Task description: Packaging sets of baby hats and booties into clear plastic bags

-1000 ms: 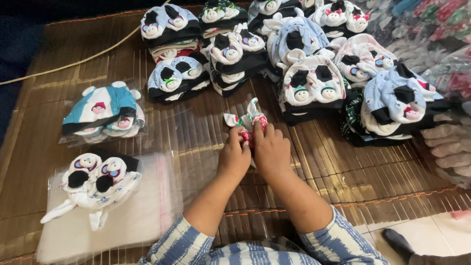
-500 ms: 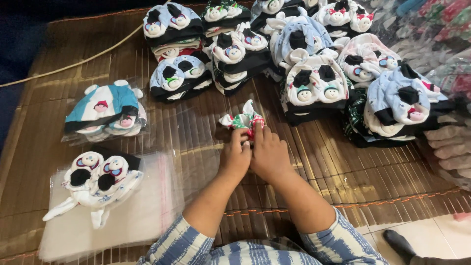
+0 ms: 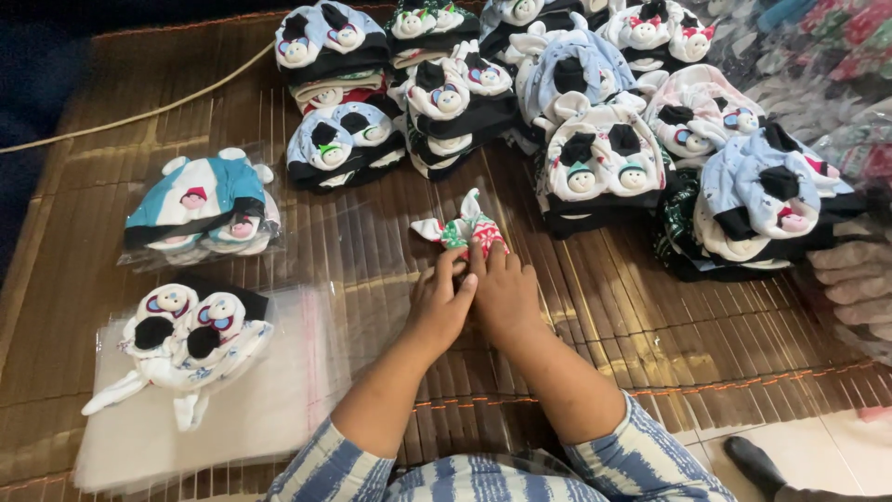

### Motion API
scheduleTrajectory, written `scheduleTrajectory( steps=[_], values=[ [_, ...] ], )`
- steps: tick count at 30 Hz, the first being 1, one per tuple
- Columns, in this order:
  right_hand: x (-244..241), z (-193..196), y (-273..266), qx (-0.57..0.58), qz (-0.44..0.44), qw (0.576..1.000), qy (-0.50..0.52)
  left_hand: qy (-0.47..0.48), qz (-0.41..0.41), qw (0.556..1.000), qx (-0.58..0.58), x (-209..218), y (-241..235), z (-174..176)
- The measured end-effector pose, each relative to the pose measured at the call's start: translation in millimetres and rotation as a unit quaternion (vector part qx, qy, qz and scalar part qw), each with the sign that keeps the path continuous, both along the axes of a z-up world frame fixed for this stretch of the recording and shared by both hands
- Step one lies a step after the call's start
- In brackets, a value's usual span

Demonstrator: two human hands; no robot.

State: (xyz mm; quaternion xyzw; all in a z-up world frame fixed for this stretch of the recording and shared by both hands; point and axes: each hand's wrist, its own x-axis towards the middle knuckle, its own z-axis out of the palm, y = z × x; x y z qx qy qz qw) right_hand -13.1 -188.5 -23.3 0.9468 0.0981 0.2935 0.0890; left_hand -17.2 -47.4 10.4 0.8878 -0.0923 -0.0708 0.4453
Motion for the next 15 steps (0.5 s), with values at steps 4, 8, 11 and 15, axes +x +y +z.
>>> scheduleTrajectory(
  steps=[4, 8, 11, 15],
  values=[
    [-4.1, 3.4, -6.2, 0.013, 0.007, 1.0, 0.027, 0.011, 0.036, 0.989, 0.142, -17.8, 25.5, 19.7],
    [-7.2, 8.6, -9.3, 0.019, 0.006, 0.999, 0.048, -0.009, 0.14, 0.928, 0.345, -36.4, 54.3, -0.2],
    [-5.9, 4.4, -11.4, 0.027, 0.009, 0.999, 0.043, -0.03, 0.199, 0.889, 0.412, -39.8, 69.2, -18.3],
    [-5.6, -2.3, -19.1, 0.059, 0.006, 0.997, 0.047, 0.081, 0.15, 0.893, 0.418, -38.0, 68.4, -5.7]
  ],
)
